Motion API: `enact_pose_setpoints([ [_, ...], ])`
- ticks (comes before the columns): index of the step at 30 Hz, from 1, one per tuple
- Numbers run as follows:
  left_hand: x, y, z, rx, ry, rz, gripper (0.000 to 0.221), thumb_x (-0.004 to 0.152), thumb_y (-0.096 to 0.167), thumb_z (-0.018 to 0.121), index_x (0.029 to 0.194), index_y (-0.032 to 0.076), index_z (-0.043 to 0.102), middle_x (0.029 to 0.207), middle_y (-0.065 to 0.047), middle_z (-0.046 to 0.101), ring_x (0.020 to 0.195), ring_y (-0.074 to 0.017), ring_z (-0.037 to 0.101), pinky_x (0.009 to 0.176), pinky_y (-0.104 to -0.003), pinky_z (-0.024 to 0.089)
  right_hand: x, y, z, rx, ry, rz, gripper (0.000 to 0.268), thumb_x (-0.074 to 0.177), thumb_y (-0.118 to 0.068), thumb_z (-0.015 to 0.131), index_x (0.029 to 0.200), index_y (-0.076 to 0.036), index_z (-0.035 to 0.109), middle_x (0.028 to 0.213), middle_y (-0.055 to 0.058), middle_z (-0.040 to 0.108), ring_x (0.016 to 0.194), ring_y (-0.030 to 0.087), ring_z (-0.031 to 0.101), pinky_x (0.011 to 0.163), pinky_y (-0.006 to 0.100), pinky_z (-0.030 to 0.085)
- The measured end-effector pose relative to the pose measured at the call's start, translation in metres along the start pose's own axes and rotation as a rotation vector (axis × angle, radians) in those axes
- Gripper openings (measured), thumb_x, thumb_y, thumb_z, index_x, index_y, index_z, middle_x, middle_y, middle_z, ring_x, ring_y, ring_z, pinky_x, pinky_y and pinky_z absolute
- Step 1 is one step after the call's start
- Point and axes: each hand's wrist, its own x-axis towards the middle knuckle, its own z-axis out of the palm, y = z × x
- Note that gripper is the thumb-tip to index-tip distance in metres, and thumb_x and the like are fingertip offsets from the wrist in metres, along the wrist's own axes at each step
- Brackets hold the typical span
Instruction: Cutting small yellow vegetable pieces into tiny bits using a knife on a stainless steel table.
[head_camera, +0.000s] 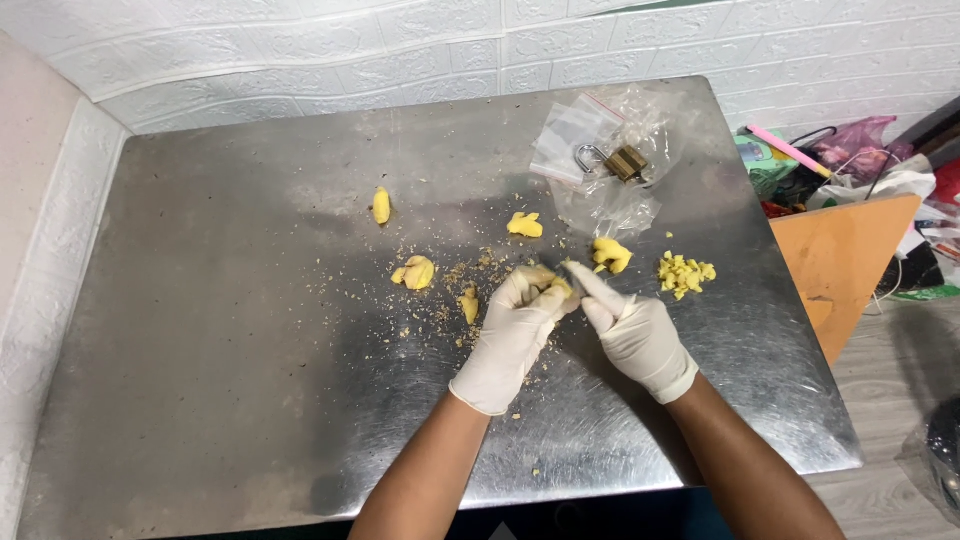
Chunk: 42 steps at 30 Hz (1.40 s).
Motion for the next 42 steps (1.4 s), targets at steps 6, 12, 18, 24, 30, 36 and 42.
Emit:
enact_pose_setpoints([
  [6, 0.008, 0.022, 0.001, -0.095, 0.029, -0.014, 0.021, 0.098, -0.001, 0.069, 0.117, 0.005, 0.065, 0.131, -0.022, 0.065, 0.115, -0.0337, 0.071, 0.107, -0.046, 0.058, 0.014, -0.005, -0.018, 0.017, 0.067, 0.014, 0.044, 0.106, -0.012, 0.056, 0.150, -0.015, 0.063, 0.132, 0.018, 0.071, 0.123, 0.033, 0.065, 0.108, 0.047, 0.052],
  [12, 0.010, 0.019, -0.009, -0.168, 0.013, 0.017, 0.019, 0.098, 0.004, 0.071, 0.116, 0.007, 0.064, 0.123, -0.019, 0.070, 0.104, -0.0271, 0.075, 0.099, -0.039, 0.063, 0.015, 0.020, -0.020, 0.037, 0.041, 0.070, 0.049, 0.106, -0.019, 0.055, 0.155, -0.018, 0.057, 0.146, 0.010, 0.064, 0.134, 0.028, 0.058, 0.115, 0.043, 0.046],
  [18, 0.021, 0.034, -0.017, -0.264, -0.036, 0.046, 0.014, 0.101, 0.002, 0.064, 0.114, 0.008, 0.062, 0.121, -0.019, 0.067, 0.103, -0.0268, 0.073, 0.098, -0.038, 0.062, 0.014, 0.018, -0.022, 0.139, -0.004, 0.078, 0.055, 0.106, -0.021, 0.051, 0.161, -0.011, 0.046, 0.156, 0.015, 0.054, 0.143, 0.031, 0.048, 0.120, 0.047, 0.040],
  [24, 0.025, 0.047, -0.043, -0.357, -0.119, 0.265, 0.008, 0.101, 0.007, 0.067, 0.105, 0.013, 0.068, 0.114, -0.013, 0.070, 0.104, -0.0213, 0.072, 0.096, -0.032, 0.060, 0.017, 0.036, -0.030, 0.143, 0.017, -0.027, 0.063, 0.102, -0.021, 0.053, 0.163, -0.008, 0.043, 0.151, 0.020, 0.059, 0.137, 0.032, 0.054, 0.116, 0.049, 0.043],
  [30, -0.014, 0.089, -0.081, -0.491, -0.093, 0.436, 0.012, 0.100, 0.007, 0.070, 0.110, 0.012, 0.066, 0.118, -0.009, 0.070, 0.109, -0.0186, 0.070, 0.098, -0.029, 0.058, -0.033, -0.017, -0.063, 0.050, -0.132, 0.101, 0.082, 0.084, -0.018, 0.059, 0.165, -0.017, 0.043, 0.067, 0.007, 0.067, 0.064, 0.020, 0.067, 0.075, 0.040, 0.055],
  [36, -0.092, 0.096, -0.169, -0.507, -0.083, 0.369, 0.016, 0.102, 0.005, 0.065, 0.118, 0.005, 0.066, 0.119, -0.016, 0.071, 0.110, -0.0238, 0.070, 0.098, -0.030, 0.059, -0.148, -0.022, -0.035, 0.050, -0.613, 0.307, 0.093, 0.079, -0.015, 0.079, 0.163, -0.033, 0.044, 0.072, 0.008, 0.084, 0.068, 0.021, 0.082, 0.073, 0.034, 0.064],
  [42, -0.112, 0.088, -0.215, -0.669, -0.149, 0.338, 0.024, 0.099, 0.000, 0.067, 0.123, 0.000, 0.063, 0.117, -0.014, 0.066, 0.099, -0.0231, 0.066, 0.091, -0.029, 0.060, -0.206, -0.052, 0.010, -0.282, -0.890, 0.101, 0.081, 0.092, -0.041, 0.073, 0.162, -0.031, 0.035, 0.090, -0.007, 0.083, 0.083, 0.018, 0.081, 0.082, 0.027, 0.055],
])
